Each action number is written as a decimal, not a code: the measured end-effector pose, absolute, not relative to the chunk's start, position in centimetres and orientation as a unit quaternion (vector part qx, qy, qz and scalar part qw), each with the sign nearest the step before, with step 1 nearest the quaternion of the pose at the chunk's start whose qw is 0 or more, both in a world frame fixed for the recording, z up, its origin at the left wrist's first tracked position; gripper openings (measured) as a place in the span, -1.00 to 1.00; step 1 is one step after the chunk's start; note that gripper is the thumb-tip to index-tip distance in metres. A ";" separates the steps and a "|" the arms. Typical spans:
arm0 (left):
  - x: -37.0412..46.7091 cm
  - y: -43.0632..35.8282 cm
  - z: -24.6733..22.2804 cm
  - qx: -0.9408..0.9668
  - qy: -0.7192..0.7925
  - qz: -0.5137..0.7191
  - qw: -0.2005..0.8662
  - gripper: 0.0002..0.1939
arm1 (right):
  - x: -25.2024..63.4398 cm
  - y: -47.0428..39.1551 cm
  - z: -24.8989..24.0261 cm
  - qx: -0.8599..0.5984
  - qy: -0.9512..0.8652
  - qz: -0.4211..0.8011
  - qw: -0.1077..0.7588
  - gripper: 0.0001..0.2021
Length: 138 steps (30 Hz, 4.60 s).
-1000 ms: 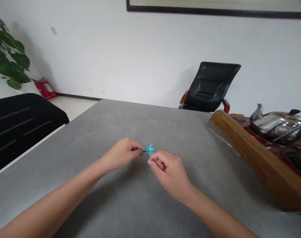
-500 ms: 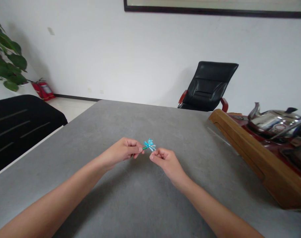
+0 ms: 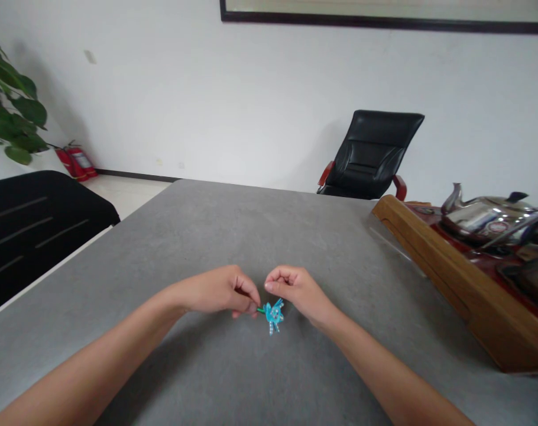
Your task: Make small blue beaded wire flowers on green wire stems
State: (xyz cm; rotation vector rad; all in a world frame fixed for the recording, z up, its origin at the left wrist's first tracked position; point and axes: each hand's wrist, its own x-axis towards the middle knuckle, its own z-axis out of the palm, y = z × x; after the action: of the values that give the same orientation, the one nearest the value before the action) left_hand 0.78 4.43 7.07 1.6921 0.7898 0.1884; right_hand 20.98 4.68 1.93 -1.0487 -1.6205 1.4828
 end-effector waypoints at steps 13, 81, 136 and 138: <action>0.9 4.1 7.1 0.819 0.451 0.080 0.346 -0.77 | 20.5 2.4 5.3 -0.448 -0.745 0.366 0.334 -0.88; 0.9 4.3 7.5 0.633 0.348 0.102 0.684 -0.90 | 21.2 4.5 2.5 -0.386 -0.519 0.702 0.300 -0.83; 1.4 4.4 7.4 0.657 0.382 0.170 0.627 -0.81 | 21.2 5.2 1.4 -0.408 -0.580 0.579 0.402 -0.80; 1.3 4.4 7.2 0.677 0.372 0.142 0.619 -0.81 | 21.3 5.1 1.4 -0.406 -0.588 0.582 0.387 -0.77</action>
State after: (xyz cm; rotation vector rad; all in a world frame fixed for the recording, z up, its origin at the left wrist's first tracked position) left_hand 1.33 4.39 7.25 1.5562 0.8558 0.3264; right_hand 21.28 5.08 1.38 -1.0347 -1.4977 1.4821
